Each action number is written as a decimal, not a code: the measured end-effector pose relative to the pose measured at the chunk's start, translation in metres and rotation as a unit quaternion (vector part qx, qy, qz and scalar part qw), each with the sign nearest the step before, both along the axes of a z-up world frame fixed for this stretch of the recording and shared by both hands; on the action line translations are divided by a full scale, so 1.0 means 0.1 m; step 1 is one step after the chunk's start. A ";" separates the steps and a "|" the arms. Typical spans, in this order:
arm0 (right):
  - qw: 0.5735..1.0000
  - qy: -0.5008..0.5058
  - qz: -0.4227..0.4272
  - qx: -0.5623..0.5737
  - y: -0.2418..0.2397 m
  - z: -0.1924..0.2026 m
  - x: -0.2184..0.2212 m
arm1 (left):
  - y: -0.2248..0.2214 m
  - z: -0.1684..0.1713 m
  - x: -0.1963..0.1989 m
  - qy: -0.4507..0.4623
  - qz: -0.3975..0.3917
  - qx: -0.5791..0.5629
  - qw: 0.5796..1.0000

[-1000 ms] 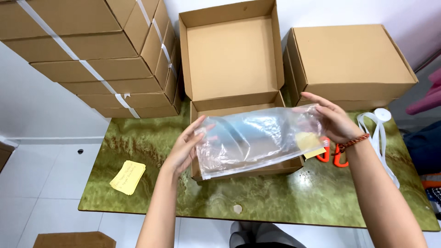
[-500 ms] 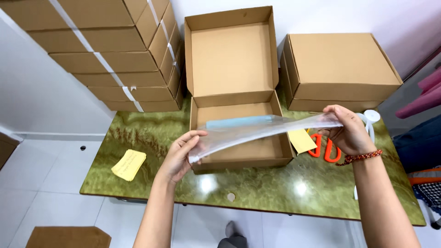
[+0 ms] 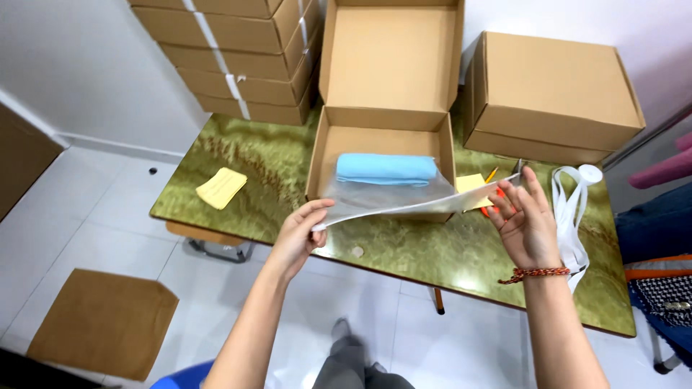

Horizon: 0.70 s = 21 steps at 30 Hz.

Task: Packing a blue shirt into a cardboard box, applying sticky notes, and wrapping it with a white ribbon

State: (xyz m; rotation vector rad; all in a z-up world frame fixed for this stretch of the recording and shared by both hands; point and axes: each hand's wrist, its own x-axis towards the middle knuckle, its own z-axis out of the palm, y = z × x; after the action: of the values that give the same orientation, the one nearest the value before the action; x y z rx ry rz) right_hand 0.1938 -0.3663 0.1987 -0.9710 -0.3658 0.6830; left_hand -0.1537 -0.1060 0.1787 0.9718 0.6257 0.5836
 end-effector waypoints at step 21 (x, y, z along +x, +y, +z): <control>0.952 -0.116 0.063 -0.278 1.24 -0.79 -2.96 | -0.33 -0.28 -0.43 0.129 -0.060 0.142 0.980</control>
State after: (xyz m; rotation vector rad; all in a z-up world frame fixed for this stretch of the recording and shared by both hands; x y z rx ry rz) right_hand -0.1018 -0.2425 0.1198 -1.5832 -0.4550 0.8093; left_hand -0.1963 -0.1390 0.1508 1.3586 0.7208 0.4492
